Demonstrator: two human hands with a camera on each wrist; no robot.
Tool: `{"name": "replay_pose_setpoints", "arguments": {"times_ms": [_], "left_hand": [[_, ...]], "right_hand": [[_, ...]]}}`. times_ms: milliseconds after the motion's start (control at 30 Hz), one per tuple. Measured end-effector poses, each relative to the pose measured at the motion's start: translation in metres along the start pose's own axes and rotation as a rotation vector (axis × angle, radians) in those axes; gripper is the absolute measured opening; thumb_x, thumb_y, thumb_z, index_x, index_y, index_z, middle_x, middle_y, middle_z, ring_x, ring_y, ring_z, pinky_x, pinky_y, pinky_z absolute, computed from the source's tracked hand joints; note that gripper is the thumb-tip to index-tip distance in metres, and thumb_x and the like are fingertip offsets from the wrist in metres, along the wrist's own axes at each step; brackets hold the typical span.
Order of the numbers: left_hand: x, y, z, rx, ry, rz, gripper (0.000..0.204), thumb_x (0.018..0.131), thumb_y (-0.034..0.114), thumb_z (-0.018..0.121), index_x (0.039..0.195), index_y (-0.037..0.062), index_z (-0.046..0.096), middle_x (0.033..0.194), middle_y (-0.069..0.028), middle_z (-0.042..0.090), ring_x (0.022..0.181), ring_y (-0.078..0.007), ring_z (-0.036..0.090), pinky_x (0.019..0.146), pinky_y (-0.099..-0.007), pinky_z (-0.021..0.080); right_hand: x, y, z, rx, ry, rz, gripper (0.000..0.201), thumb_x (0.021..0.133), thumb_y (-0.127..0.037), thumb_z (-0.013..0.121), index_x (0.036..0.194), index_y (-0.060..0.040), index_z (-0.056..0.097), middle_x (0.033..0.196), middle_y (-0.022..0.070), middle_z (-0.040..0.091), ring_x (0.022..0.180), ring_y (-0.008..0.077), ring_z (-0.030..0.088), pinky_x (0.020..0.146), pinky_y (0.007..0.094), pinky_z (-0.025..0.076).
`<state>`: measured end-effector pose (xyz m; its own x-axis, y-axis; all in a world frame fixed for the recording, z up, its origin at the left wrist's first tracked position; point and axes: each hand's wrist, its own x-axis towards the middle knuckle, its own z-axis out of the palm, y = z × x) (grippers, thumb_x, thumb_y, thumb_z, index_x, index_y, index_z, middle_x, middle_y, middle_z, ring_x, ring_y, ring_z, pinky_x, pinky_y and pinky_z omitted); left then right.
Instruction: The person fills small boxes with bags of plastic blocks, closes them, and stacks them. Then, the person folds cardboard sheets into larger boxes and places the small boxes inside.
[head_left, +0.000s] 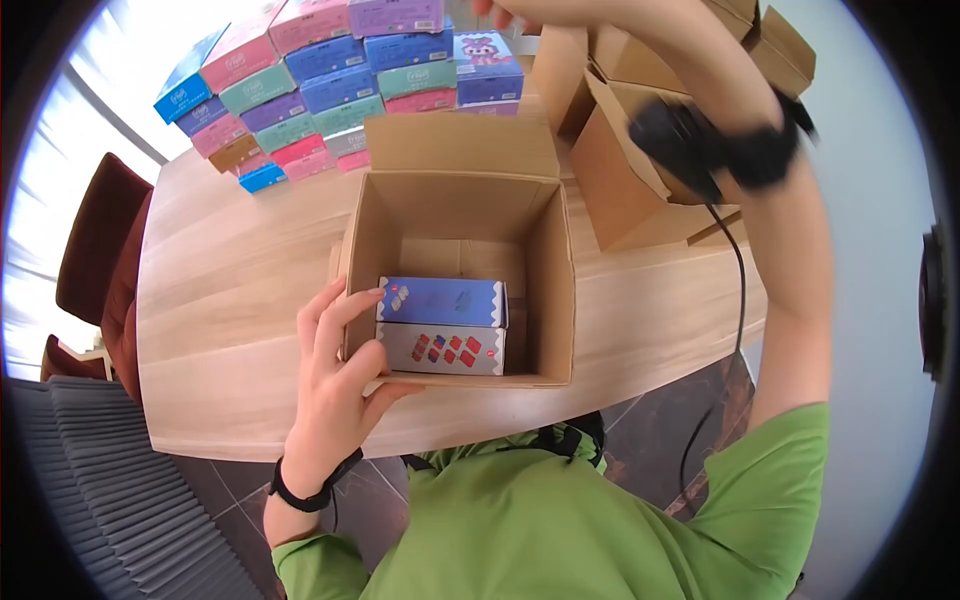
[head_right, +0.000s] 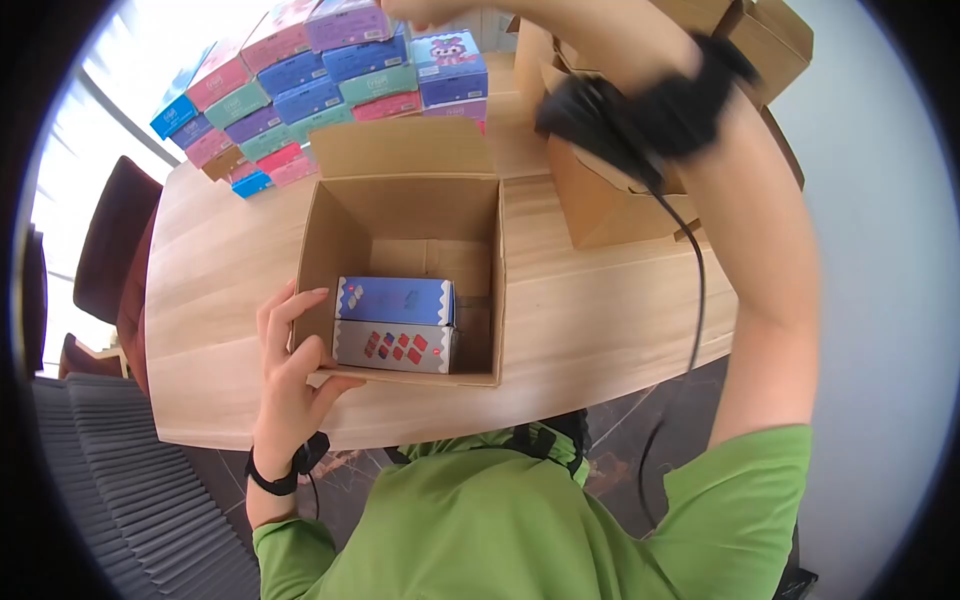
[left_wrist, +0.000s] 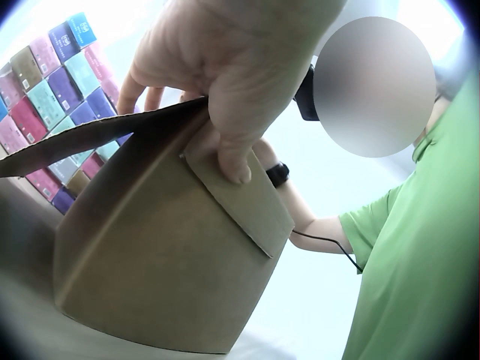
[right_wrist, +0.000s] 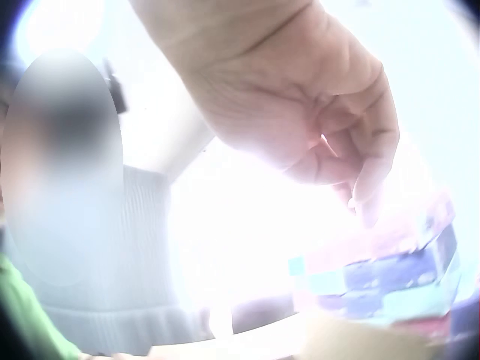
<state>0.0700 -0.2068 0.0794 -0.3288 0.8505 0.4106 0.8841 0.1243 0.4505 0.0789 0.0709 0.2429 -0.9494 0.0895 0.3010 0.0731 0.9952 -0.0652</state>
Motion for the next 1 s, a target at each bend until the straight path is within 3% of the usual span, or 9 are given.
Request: {"name": "replay_pose_setpoints", "arguments": {"times_ms": [67,133,300,433,567,733,867,933,1000], "left_hand": [[0.0,0.001,0.0,0.014,-0.001,-0.003,0.036,0.05,0.016,0.078,0.059,0.0017,0.046,0.118,-0.0146,0.045,0.113,-0.0423,0.036,0.086,-0.0478,0.037],[-0.002,0.001,0.0,0.017,-0.003,-0.011,0.035,0.05,0.015,0.078,0.059,0.0016,0.047,0.118,-0.0145,0.046,0.113,-0.0421,0.035,0.086,-0.0476,0.036],[-0.001,0.002,-0.001,-0.013,-0.003,-0.024,0.034,0.051,0.015,0.078,0.059,0.002,0.048,0.118,-0.0144,0.046,0.114,-0.042,0.035,0.086,-0.0478,0.036],[-0.002,0.002,0.0,-0.015,-0.006,-0.021,0.033,0.052,0.016,0.078,0.06,0.0026,0.048,0.118,-0.0138,0.046,0.114,-0.0418,0.034,0.086,-0.0482,0.036],[-0.001,0.0,0.0,-0.018,-0.012,-0.015,0.034,0.052,0.016,0.078,0.059,0.0024,0.048,0.117,-0.0141,0.046,0.114,-0.0421,0.034,0.087,-0.0486,0.036],[-0.001,0.0,0.003,-0.032,0.0,-0.03,0.038,0.047,0.014,0.078,0.057,0.0019,0.044,0.119,-0.0146,0.045,0.115,-0.042,0.034,0.089,-0.0496,0.033],[-0.002,-0.001,0.002,-0.019,-0.001,-0.018,0.036,0.049,0.015,0.078,0.058,0.002,0.046,0.119,-0.0149,0.045,0.115,-0.0423,0.034,0.089,-0.0494,0.034],[0.001,0.001,-0.001,-0.012,-0.007,-0.006,0.035,0.051,0.017,0.078,0.059,0.0019,0.047,0.117,-0.0148,0.046,0.113,-0.0425,0.035,0.087,-0.0489,0.035],[-0.001,0.0,0.0,-0.01,-0.006,-0.01,0.035,0.052,0.017,0.078,0.06,0.0019,0.047,0.117,-0.0148,0.046,0.112,-0.0426,0.035,0.087,-0.0487,0.036]], "right_hand": [[0.027,0.013,0.003,-0.055,-0.328,0.233,0.022,0.071,-0.002,0.049,0.085,0.0072,0.062,0.076,0.0242,0.063,0.071,0.0236,0.064,0.056,0.037,0.051],[0.071,0.065,0.064,0.146,-0.317,0.463,0.025,0.073,-0.006,0.056,0.095,0.0058,0.058,0.082,0.0203,0.063,0.071,0.021,0.063,0.051,0.0352,0.05],[0.084,0.098,0.118,0.008,-0.339,0.682,0.044,0.074,-0.037,0.057,0.11,-0.0104,0.059,0.118,0.0157,0.052,0.106,0.0325,0.052,0.083,0.0398,0.043],[0.079,0.133,0.153,0.558,-0.438,0.68,0.105,0.056,-0.052,0.076,0.138,-0.0122,0.023,0.131,0.0209,0.038,0.114,0.0362,0.046,0.09,0.0443,0.038],[0.076,0.135,0.168,0.375,-0.356,0.628,0.073,0.052,-0.051,0.079,0.104,-0.0058,0.058,0.092,0.0135,0.06,0.088,0.0262,0.056,0.072,0.0393,0.045],[0.076,0.147,0.158,0.503,-0.426,0.733,0.047,0.059,-0.044,0.078,0.072,-0.0028,0.061,0.066,0.007,0.051,0.065,0.0193,0.049,0.056,0.0327,0.043],[0.071,0.143,0.13,0.713,-0.254,0.725,0.031,0.075,-0.029,0.069,0.088,-0.004,0.055,0.084,0.0046,0.051,0.071,0.0214,0.049,0.056,0.0368,0.045],[0.063,0.135,0.103,0.65,-0.256,0.649,0.043,0.08,-0.021,0.064,0.116,-0.0146,0.04,0.09,0.0052,0.057,0.078,0.0204,0.058,0.071,0.0476,0.048],[0.052,0.14,0.097,0.517,-0.053,0.496,0.039,0.078,-0.018,0.064,0.11,-0.0058,0.044,0.088,0.0095,0.058,0.078,0.0202,0.06,0.065,0.0433,0.048]]}}
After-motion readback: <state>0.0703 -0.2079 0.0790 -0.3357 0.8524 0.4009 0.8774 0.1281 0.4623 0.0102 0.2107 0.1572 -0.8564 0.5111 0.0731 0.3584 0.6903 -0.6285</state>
